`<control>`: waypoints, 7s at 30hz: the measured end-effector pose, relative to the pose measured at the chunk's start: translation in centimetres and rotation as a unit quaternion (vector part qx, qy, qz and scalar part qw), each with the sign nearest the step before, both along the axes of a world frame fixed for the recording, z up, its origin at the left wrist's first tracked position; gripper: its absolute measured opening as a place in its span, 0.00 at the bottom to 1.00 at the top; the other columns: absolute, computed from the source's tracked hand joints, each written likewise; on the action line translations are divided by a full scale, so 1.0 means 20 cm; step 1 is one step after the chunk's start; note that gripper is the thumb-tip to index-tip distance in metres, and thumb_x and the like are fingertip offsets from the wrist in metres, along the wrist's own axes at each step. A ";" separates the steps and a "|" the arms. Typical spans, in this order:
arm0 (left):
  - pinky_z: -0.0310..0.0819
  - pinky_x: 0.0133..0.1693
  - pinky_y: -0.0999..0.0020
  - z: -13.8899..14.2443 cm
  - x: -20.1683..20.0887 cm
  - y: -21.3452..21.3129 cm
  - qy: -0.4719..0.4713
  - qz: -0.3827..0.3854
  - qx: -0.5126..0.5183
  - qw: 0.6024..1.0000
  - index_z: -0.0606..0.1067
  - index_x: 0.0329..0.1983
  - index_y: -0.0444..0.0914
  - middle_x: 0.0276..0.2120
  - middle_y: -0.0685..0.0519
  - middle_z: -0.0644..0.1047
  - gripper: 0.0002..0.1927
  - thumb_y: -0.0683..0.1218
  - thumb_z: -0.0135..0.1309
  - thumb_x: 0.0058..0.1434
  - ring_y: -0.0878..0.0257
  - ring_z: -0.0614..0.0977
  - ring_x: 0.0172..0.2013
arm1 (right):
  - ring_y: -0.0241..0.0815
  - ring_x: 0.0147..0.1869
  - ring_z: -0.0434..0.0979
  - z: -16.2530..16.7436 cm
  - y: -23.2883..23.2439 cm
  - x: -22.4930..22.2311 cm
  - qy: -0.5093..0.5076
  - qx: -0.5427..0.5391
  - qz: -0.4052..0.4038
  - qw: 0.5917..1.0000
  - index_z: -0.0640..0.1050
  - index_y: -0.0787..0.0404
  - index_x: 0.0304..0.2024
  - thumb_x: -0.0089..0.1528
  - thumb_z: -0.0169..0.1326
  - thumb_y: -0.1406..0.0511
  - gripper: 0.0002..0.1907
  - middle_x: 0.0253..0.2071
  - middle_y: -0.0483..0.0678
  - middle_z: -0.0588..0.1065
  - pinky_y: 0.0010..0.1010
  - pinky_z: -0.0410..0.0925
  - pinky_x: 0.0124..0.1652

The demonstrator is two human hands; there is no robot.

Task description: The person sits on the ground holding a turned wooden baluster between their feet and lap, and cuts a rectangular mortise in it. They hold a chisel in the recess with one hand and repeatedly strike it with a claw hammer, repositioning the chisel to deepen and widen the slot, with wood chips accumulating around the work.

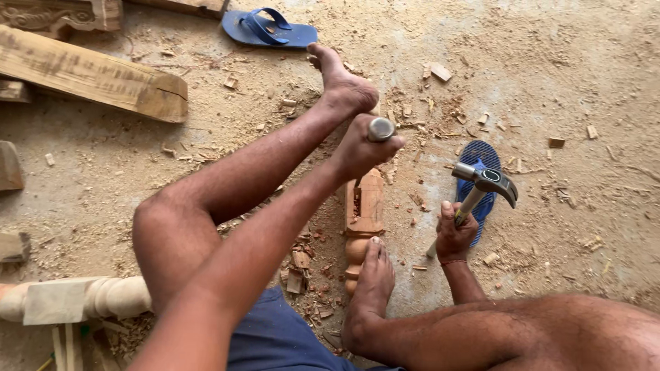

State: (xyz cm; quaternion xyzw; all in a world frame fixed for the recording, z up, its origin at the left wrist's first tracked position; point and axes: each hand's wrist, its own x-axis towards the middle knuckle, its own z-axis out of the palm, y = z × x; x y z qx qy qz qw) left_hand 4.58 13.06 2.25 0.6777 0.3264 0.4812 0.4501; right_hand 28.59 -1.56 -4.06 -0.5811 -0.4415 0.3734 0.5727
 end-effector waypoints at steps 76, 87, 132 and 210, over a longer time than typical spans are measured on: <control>0.65 0.15 0.76 0.03 0.06 0.11 -0.108 -0.090 -0.189 0.972 0.71 0.23 0.44 0.16 0.61 0.70 0.16 0.47 0.62 0.65 0.73 0.69 0.14 | 0.37 0.23 0.60 1.05 0.45 0.01 -0.371 -0.305 0.298 0.825 0.69 0.57 0.33 0.72 0.36 0.50 0.23 0.23 0.42 0.63 0.28 0.63 0.23; 0.66 0.18 0.76 -0.04 0.05 0.15 -0.123 -0.088 -0.222 0.963 0.72 0.24 0.43 0.17 0.60 0.70 0.15 0.46 0.63 0.64 0.73 0.69 0.16 | 0.34 0.25 0.58 1.52 0.48 -0.09 0.032 0.135 0.200 0.970 0.69 0.56 0.34 0.72 0.37 0.53 0.19 0.26 0.43 0.63 0.24 0.60 0.22; 0.67 0.14 0.77 -0.15 0.11 0.14 -0.104 0.034 -0.146 0.983 0.69 0.20 0.43 0.15 0.59 0.69 0.17 0.43 0.54 0.66 0.73 0.69 0.14 | 0.31 0.21 0.57 1.46 0.42 -0.12 -0.041 0.013 0.179 0.983 0.67 0.54 0.35 0.79 0.37 0.53 0.21 0.24 0.40 0.63 0.24 0.58 0.21; 0.68 0.15 0.76 -0.20 0.09 0.14 -0.154 0.044 -0.261 0.952 0.71 0.27 0.41 0.17 0.59 0.71 0.11 0.42 0.58 0.65 0.72 0.69 0.15 | 0.38 0.22 0.53 1.29 0.78 -0.19 -0.075 -0.080 0.222 0.969 0.66 0.58 0.39 0.78 0.35 0.52 0.21 0.24 0.44 0.60 0.33 0.54 0.21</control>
